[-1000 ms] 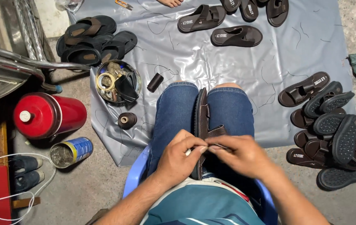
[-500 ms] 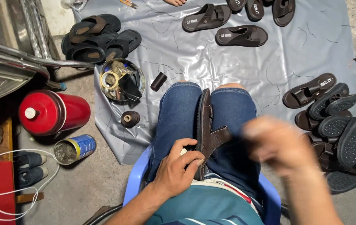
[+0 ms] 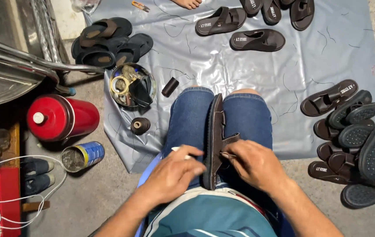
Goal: Hand-stitching the upper strap of a brown sandal to the sole using a needle and thread.
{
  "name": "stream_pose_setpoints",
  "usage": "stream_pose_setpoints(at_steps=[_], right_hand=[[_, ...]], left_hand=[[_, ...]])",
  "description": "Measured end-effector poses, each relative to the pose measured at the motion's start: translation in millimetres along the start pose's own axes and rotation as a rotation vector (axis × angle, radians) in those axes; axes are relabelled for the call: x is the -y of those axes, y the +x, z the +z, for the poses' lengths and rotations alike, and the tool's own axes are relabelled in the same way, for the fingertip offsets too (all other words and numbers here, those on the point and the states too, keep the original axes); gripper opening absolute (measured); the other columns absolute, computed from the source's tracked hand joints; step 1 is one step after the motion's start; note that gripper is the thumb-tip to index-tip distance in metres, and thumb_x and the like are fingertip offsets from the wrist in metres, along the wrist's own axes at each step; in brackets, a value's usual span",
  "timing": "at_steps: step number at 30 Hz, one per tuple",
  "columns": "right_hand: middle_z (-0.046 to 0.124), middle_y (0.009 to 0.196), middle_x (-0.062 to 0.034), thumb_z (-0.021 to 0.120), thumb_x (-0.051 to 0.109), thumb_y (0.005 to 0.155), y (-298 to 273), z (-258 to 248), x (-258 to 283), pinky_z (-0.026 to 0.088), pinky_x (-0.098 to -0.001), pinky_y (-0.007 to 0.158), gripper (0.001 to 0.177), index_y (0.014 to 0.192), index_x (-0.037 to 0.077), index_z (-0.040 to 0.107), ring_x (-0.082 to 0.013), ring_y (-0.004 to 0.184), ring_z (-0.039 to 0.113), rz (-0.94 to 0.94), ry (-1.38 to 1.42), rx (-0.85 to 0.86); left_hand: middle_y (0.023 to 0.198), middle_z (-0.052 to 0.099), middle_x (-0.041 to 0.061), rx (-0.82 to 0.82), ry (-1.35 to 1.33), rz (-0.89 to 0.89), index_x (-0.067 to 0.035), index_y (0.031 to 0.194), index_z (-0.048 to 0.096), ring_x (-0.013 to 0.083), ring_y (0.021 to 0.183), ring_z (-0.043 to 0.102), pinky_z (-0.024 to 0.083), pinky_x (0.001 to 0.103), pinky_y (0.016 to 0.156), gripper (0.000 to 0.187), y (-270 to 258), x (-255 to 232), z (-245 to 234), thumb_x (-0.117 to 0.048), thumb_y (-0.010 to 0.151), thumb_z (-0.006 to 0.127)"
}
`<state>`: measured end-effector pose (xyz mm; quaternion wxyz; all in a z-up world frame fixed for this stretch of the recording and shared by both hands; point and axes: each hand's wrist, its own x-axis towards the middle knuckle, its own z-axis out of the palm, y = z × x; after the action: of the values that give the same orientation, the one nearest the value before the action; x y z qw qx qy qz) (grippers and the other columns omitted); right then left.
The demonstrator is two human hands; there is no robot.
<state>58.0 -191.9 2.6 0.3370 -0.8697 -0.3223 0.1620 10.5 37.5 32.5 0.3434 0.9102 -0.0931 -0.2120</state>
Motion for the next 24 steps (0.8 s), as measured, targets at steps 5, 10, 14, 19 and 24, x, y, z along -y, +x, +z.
stream_pose_setpoints(at_steps=[5,10,14,19,24], right_hand=[[0.062,0.076,-0.0026,0.048,0.015,0.087,14.7,-0.1,-1.7,0.046,-0.0301,0.060,0.009,0.086,0.009,0.054,-0.0216,0.064,0.058,-0.099,0.130,-0.111],[0.061,0.076,-0.0032,0.045,0.010,0.085,13.0,6.3,-7.8,0.047,-0.0291,0.061,0.010,0.088,0.007,0.054,-0.0191,0.064,0.059,-0.145,0.193,-0.115],[0.064,0.061,-0.0055,0.061,0.015,0.080,19.0,17.0,-8.8,0.052,-0.0353,0.055,0.005,0.083,0.014,0.065,-0.0282,0.059,0.063,-0.056,0.239,-0.265],[0.062,0.061,-0.0130,0.063,0.014,0.078,18.9,-5.2,5.9,0.051,-0.0417,0.055,0.005,0.081,0.009,0.063,-0.0343,0.061,0.062,-0.013,0.211,-0.156],[0.066,0.080,-0.0128,0.061,0.028,0.080,17.9,-53.0,27.4,0.052,-0.0464,0.061,0.032,0.108,0.014,0.058,-0.0350,0.075,0.065,0.168,0.159,0.133]], left_hand=[[0.131,0.048,0.021,0.168,-1.180,0.283,-0.003,0.101,0.063,0.0273,0.116,0.054,0.044,0.038,0.100,0.022,-9.4,-19.8,-26.4,-0.018,0.092,0.051],[0.100,0.063,0.000,-0.119,-0.509,-0.142,-0.015,0.116,0.061,0.0106,0.085,0.055,0.041,0.024,0.080,0.053,10.4,-8.0,16.2,-0.031,0.066,0.074],[0.075,0.069,0.009,-0.156,-0.463,-0.031,-0.013,0.104,0.067,0.0240,0.067,0.067,0.049,0.031,0.053,0.025,20.7,21.7,40.0,-0.022,0.081,0.065],[0.078,0.066,0.015,0.023,-0.522,0.048,-0.011,0.116,0.059,0.0236,0.073,0.064,0.049,0.035,0.061,0.034,19.0,26.8,11.9,-0.015,0.083,0.060],[0.110,0.065,0.014,0.048,-0.794,-0.256,-0.008,0.100,0.070,0.0255,0.082,0.066,0.058,0.030,0.054,0.033,12.2,57.8,-23.6,-0.027,0.086,0.048]])
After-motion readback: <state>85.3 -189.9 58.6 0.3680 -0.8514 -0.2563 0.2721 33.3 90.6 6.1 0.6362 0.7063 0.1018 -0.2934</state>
